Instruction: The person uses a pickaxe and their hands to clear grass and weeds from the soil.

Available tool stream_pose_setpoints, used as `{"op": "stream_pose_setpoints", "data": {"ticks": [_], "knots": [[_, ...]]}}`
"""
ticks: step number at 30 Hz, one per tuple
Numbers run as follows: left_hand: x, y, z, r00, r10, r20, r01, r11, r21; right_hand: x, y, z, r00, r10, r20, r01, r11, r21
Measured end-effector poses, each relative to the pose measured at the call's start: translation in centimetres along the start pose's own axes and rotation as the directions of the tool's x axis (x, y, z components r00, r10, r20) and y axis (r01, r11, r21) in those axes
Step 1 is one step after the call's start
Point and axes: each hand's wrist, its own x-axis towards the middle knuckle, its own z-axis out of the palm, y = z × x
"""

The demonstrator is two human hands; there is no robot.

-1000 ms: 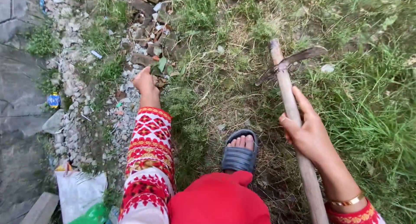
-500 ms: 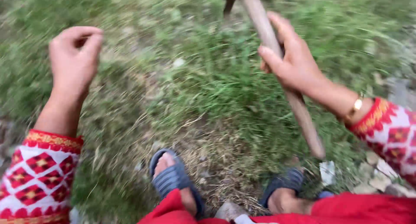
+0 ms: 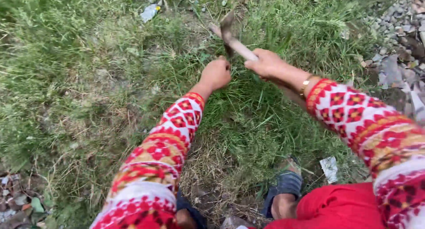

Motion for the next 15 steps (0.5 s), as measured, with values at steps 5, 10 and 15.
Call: {"op": "stream_pose_setpoints", "data": {"ticks": [5, 10, 15], "knots": [[-0.4, -2.9, 2.7, 0.975, -0.143, 0.170, 0.040, 0.865, 0.500, 3.9, -1.5, 2.6, 1.000, 0.011, -0.002, -0.010, 0.981, 0.193], [-0.2, -2.3, 1.7, 0.954, -0.209, 0.213, 0.052, 0.819, 0.572, 6.1, 0.8, 4.4, 0.996, 0.062, 0.066, -0.078, 0.955, 0.286], [0.4, -3.7, 2.9, 0.958, -0.159, 0.239, -0.022, 0.790, 0.613, 6.8, 2.1, 5.8, 0.996, 0.011, 0.086, -0.035, 0.958, 0.283]]}}
